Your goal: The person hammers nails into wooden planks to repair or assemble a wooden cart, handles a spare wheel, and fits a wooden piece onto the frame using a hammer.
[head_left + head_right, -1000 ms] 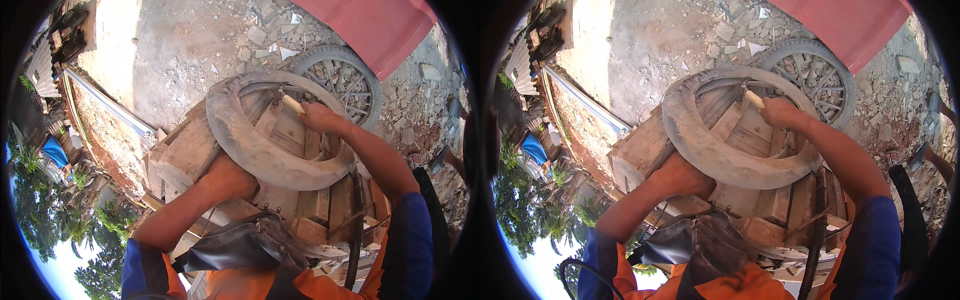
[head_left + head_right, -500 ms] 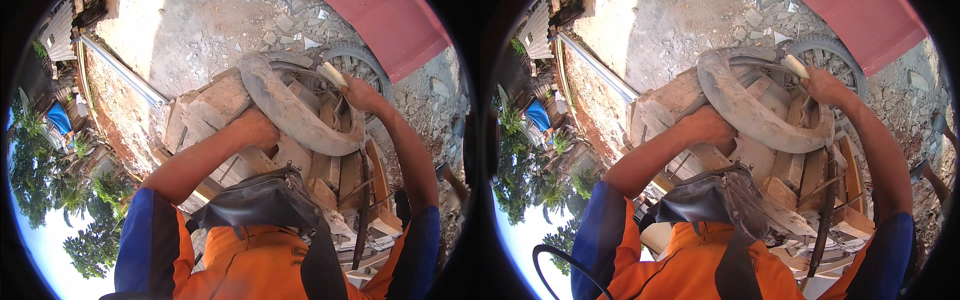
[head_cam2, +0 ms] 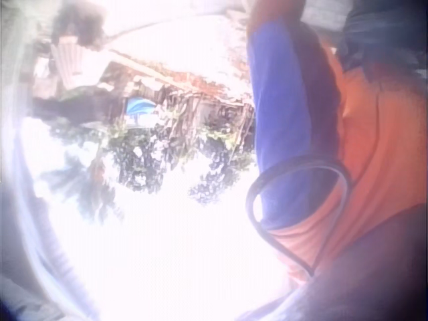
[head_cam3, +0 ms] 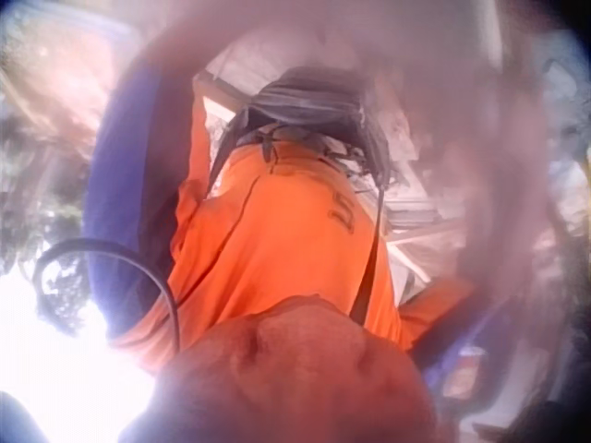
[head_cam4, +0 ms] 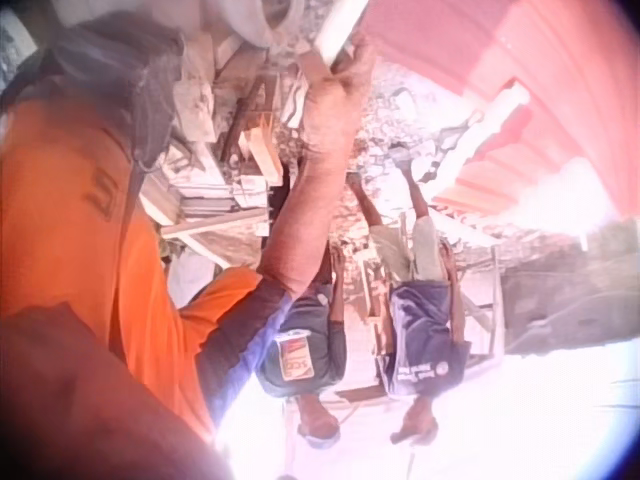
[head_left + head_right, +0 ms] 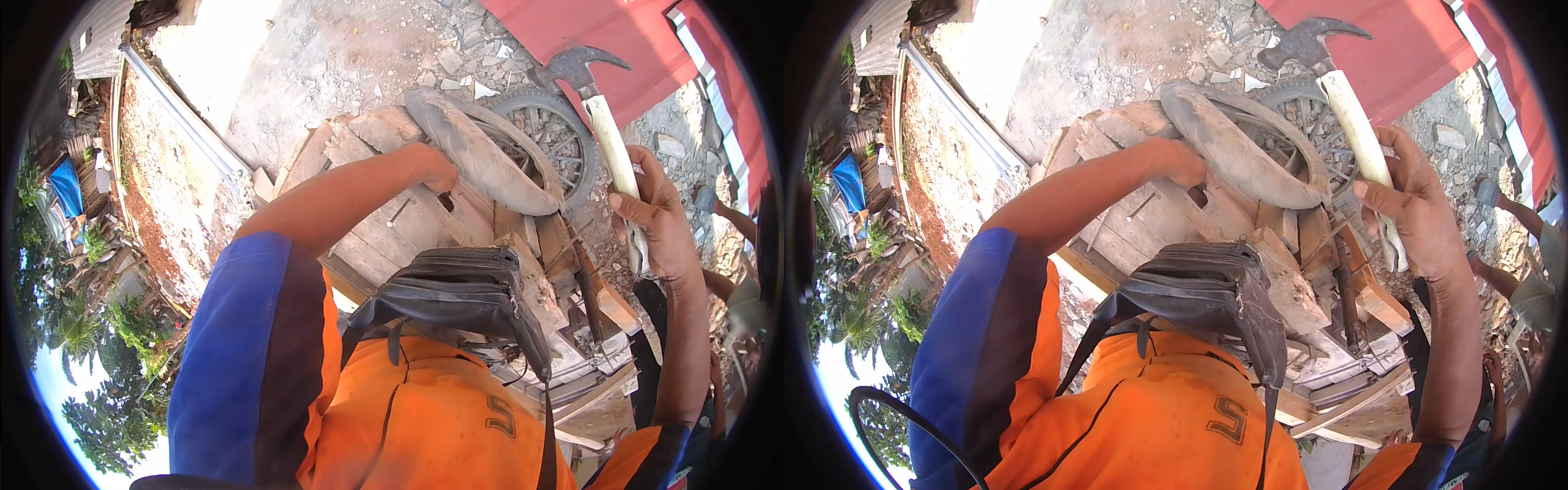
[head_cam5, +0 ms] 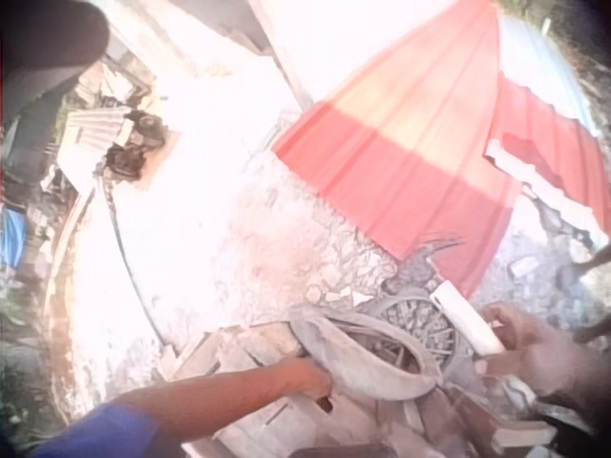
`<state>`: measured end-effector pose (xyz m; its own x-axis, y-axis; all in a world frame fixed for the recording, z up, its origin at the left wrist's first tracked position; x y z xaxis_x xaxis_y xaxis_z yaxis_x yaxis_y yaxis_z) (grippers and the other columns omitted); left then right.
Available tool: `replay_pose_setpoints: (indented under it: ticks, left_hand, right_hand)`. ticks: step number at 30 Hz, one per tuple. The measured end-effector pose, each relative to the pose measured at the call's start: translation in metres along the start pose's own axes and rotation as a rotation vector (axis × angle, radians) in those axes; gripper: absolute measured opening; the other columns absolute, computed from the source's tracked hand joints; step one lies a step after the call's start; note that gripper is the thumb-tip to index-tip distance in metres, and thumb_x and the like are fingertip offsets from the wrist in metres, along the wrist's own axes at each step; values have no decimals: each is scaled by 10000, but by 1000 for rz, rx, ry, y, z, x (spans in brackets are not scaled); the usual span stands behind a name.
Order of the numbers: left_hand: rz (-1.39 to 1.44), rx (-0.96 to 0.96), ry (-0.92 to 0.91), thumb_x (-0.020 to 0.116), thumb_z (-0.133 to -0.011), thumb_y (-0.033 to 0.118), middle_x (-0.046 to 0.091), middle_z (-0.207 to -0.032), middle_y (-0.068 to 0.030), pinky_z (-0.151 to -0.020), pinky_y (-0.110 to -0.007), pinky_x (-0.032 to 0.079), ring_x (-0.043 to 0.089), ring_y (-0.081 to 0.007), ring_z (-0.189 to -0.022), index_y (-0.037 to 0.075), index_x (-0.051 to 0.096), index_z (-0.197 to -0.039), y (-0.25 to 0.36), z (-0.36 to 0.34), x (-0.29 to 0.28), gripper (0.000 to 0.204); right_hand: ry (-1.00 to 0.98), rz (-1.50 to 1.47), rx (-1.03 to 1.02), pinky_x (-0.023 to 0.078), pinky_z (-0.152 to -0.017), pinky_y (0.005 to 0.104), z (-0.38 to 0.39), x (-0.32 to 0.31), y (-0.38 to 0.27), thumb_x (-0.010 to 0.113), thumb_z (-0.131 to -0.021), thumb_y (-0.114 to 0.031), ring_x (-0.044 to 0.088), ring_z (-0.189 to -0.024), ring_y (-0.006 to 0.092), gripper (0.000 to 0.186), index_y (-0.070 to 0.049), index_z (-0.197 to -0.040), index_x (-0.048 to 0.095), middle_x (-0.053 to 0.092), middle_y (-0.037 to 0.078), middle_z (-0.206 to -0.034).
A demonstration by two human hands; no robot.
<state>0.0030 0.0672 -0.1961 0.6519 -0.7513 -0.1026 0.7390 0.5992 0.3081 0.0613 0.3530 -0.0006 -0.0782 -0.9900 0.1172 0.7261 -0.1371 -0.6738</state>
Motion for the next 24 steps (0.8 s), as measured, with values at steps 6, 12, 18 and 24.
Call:
replay_pose_setpoints:
  ticks: [6, 12, 18, 24]
  left_hand:
    - [-135, 83, 191, 383, -1026, 458, 634, -1263, -174, -1003, -460, 446, 573, -362, -1204, 122, 641, -1257, 22, 49, -18, 483]
    - [-68, 137, 169, 467, -952, 287, 604, -1298, -206, -1052, -466, 410, 549, -386, -1224, 14, 573, -1312, 23, 86, -17, 464]
    - [-561, 190, 511, 603, -818, 214, 492, -1455, -181, -1186, -553, 228, 351, -359, -1427, 44, 546, -1372, 2, 139, -4, 582]
    - [-635, 101, 565, 770, -723, 311, 279, -1599, -130, -1205, -619, 28, 76, -293, -1524, 91, 303, -1527, 0, 168, 28, 955]
  right_hand:
    - [221, 214, -103, 388, -560, 218, 82, 34, 25, 609, -852, 13, 494, -652, 51, 425, -9, -1269, 526, 595, 33, -904]
    - [265, 114, -44, 396, -551, 235, 113, 82, 77, 624, -904, -45, 490, -612, 60, 246, -19, -1144, 578, 549, -15, -763]
    - [137, 116, 32, 440, -534, 256, 111, 125, 113, 627, -918, -52, 546, -579, 88, 272, -12, -1167, 524, 563, 9, -761]
    - [320, 317, -160, 423, -521, 263, 102, 139, 141, 637, -920, -95, 514, -569, 74, 233, -22, -1111, 527, 520, -1, -704]
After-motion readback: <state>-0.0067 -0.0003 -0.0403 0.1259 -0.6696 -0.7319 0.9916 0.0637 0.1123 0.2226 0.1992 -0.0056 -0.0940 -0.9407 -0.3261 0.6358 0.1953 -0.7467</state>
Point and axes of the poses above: each hand's wrist, its own z-axis away from the middle knuckle, its own x-axis out of the palm, y = z × x, the point moved 5 cm from there along -z, towards the middle knuckle
